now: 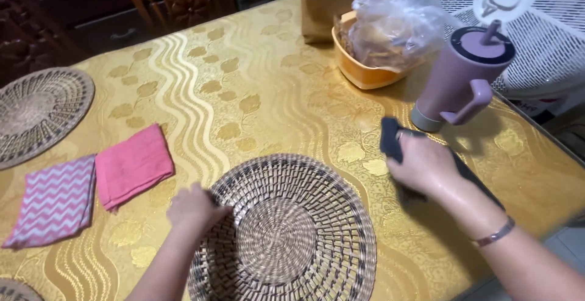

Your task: Washing a cleaning cloth in a sink and then using it to wipe down a dining table surface.

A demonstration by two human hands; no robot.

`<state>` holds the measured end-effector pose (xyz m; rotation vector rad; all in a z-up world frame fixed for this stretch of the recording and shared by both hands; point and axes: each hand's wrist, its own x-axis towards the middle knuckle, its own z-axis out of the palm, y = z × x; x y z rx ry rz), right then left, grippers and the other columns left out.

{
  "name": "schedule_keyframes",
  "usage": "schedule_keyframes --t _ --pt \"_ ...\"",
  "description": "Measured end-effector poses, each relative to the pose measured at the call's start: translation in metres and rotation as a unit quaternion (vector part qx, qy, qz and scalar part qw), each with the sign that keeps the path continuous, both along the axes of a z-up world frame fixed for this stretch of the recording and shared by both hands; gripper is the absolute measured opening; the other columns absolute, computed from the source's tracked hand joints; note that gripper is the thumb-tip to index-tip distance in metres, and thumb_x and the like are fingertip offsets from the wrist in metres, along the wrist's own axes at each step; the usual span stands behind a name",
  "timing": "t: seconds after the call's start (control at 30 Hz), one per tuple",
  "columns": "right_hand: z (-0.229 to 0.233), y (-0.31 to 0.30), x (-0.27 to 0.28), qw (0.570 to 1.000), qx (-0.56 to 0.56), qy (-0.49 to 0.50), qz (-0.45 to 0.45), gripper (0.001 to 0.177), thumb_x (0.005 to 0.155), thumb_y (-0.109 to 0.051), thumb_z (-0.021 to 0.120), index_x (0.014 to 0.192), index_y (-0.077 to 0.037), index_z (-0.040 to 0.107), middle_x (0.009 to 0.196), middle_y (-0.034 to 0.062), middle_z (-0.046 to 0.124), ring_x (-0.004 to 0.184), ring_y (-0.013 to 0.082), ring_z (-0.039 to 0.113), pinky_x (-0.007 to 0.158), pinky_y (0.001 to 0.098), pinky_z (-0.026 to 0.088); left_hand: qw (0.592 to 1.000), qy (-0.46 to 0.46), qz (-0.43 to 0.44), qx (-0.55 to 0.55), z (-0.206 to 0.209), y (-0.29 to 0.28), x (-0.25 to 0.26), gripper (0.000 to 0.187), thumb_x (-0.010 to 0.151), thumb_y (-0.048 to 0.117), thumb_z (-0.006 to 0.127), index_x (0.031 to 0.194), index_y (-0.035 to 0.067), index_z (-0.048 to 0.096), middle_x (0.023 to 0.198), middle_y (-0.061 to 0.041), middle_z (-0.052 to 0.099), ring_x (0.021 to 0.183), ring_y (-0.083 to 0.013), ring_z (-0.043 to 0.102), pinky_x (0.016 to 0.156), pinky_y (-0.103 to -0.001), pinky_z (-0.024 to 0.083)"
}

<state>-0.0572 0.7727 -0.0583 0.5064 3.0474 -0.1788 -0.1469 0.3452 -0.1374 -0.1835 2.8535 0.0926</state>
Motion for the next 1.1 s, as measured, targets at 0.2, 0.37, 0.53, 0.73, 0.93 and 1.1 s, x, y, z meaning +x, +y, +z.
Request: schedule_keyframes --t 0.2,0.37,0.53,0.73,0.93,1.1 --pt "-0.067 0.007 -0.001 0.995 0.001 -0.099 0.034 0.078 0.078 -0.077 0.063 0.138 -0.027 0.064 0.131 0.0049 0.071 0.125 0.0298 0.067 0.100 0.0467 0.057 0.969 -0.078 0.115 0.206 -0.026 -0.045 -0.005 0.092 0.058 0.065 0.094 0.125 0.006 0.072 0.125 -0.022 0.073 0.126 -0.0417 0.065 0.104 -0.052 0.051" --pt "-0.120 -0.007 0.019 0.986 0.026 0.063 0.154 0.087 0.091 -0.068 0.053 0.162 -0.023 0.031 0.165 0.0244 0.029 0.148 0.0521 0.029 0.113 0.0692 0.032 0.850 -0.015 0.180 0.496 0.078 -0.056 -0.012 0.037 0.081 0.016 0.088 0.106 -0.003 0.069 0.086 -0.020 0.067 0.077 -0.0346 0.070 0.066 -0.043 0.057" --pt "-0.124 -0.042 -0.005 0.999 0.006 0.038 0.038 0.103 0.080 -0.088 0.044 0.165 -0.035 0.019 0.169 0.0262 0.015 0.151 0.0572 0.015 0.115 0.0756 0.018 0.802 0.035 0.162 0.574 0.098 -0.109 -0.027 0.029 0.083 0.021 0.085 0.098 0.006 0.065 0.070 -0.004 0.058 0.055 -0.0156 0.056 0.047 -0.026 0.044" --pt "-0.171 -0.137 -0.041 0.994 0.034 0.103 0.028 0.076 0.092 -0.070 0.035 0.159 -0.034 0.033 0.168 0.0237 0.016 0.150 0.0532 0.018 0.114 0.0731 0.015 0.816 0.067 0.211 0.534 0.173 -0.176 -0.041 0.024 0.096 0.029 0.071 0.087 0.023 0.050 0.069 0.004 0.050 0.052 -0.0121 0.046 0.046 -0.029 0.034" --pt "-0.122 -0.337 0.023 0.965 -0.033 0.106 0.236 0.065 0.090 -0.035 0.052 0.151 -0.014 0.044 0.160 0.0215 0.036 0.149 0.0464 0.024 0.116 0.0651 0.016 0.770 0.248 0.102 0.579 0.207 -0.232 -0.035 0.022 0.093 0.026 0.076 0.111 0.026 0.063 0.098 0.010 0.071 0.083 -0.0015 0.071 0.070 -0.020 0.063" --pt "-0.068 -0.313 0.021 0.929 -0.361 0.053 0.067 0.019 0.069 -0.014 0.083 0.078 -0.013 0.066 0.081 0.0039 0.073 0.076 0.0204 0.069 0.073 0.0337 0.063 0.740 0.178 0.123 0.637 0.191 -0.233 -0.033 0.033 0.088 0.021 0.068 0.120 0.023 0.060 0.107 0.005 0.076 0.088 -0.0080 0.075 0.074 -0.024 0.067"
